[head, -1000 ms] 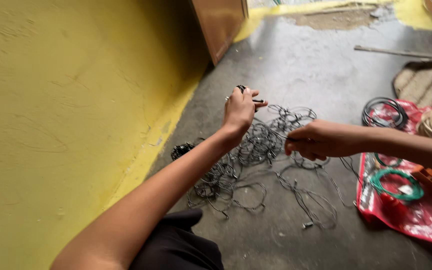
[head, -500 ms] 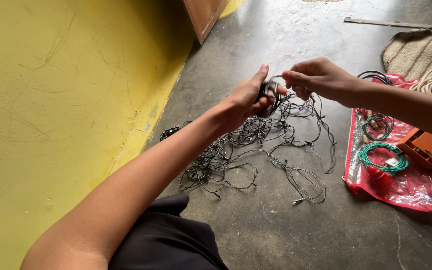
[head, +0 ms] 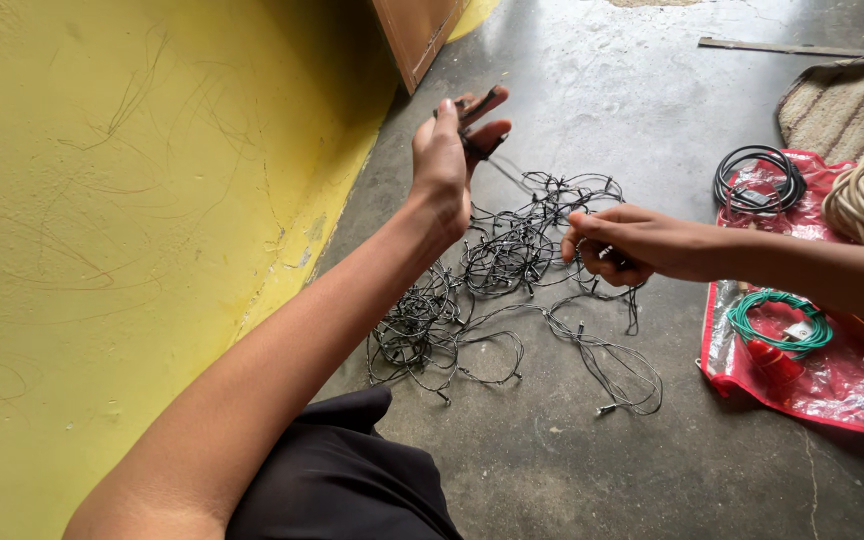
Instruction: The person untangles a string of black wire lights on the floor, then coils the untangled portion into a neat bundle. The person handles the lights by hand, separating tangled sections and winding them into a compact coil.
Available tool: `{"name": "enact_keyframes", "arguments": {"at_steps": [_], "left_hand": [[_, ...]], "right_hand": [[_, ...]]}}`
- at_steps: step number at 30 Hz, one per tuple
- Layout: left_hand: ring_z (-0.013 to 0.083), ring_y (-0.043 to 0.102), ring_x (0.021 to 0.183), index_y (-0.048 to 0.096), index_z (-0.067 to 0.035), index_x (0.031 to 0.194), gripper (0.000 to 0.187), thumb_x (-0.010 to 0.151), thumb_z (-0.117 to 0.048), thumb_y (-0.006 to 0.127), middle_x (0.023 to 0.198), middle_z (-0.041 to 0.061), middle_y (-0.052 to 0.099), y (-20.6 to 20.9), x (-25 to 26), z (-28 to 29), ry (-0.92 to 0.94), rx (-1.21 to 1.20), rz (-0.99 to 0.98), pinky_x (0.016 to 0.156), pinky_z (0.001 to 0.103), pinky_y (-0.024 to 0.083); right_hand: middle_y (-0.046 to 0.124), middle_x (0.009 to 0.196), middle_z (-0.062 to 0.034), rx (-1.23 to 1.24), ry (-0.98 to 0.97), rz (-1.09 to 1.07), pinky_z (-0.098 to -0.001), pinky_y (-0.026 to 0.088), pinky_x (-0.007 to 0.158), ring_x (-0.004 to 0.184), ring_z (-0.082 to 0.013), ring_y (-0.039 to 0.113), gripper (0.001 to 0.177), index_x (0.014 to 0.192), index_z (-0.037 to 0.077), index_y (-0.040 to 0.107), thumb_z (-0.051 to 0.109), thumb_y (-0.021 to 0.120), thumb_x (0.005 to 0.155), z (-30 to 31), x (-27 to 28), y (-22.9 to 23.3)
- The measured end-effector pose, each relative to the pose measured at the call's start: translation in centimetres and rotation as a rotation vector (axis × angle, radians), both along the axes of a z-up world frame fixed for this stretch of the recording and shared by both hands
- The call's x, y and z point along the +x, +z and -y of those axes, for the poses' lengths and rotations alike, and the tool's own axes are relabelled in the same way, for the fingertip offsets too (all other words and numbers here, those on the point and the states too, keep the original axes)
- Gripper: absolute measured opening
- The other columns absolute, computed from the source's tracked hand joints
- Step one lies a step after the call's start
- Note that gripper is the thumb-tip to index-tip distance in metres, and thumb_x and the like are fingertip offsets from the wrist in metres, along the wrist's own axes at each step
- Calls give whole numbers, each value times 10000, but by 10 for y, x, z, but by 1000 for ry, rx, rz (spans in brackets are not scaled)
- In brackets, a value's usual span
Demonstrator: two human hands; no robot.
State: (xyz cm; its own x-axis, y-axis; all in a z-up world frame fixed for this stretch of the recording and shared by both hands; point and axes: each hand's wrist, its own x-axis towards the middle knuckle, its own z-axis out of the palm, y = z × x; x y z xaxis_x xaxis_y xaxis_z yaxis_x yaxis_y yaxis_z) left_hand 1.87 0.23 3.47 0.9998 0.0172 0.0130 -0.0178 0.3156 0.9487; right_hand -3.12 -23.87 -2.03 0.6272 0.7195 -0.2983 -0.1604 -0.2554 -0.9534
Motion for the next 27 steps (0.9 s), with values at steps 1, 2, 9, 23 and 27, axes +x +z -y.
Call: {"name": "enact_keyframes", "arguments": {"at_steps": [1,2,9,23,27], "left_hand": [[228,711,919,481,-2,1279,422,1100,-296,236,1213,145,738,-2,0,-2,37,4,-24,960,363,565],[205,700,1003,523,-21,1310,466,1108,-307,216,1212,156,754,-4,-1,-3,34,83,-53,999,346,482],[195,647,1199,515,13,1279,527,1070,-411,281,1083,116,722,-29,7,-2,63,590,23,983,394,446],[114,562,599,693,65,1177,1037,970,-762,103,626,35,657,-19,-14,0,-674,704,-139,751,347,537],[100,408,520,697,42,1209,814,1052,-633,269,577,-58,418,-12,-13,2,-751,535,-76,692,343,531]], "right_hand": [[430,587,0,-19,2,27,-278,299,398,459,-102,335,558,1014,57,667,500,329,1032,-1,-1,0],[420,589,1,-38,2,55,-277,304,402,463,-102,333,547,1018,56,668,490,337,1037,-2,-1,1],[557,621,-6,-281,197,603,-282,491,487,516,-114,526,342,1071,79,704,329,476,1020,-19,7,7],[699,656,-73,-303,-183,947,-318,519,528,579,-129,617,230,1041,74,779,245,689,916,-8,56,56],[674,691,-54,-189,-204,767,-319,497,555,647,-108,588,284,1041,61,790,288,646,950,7,68,38]]}}
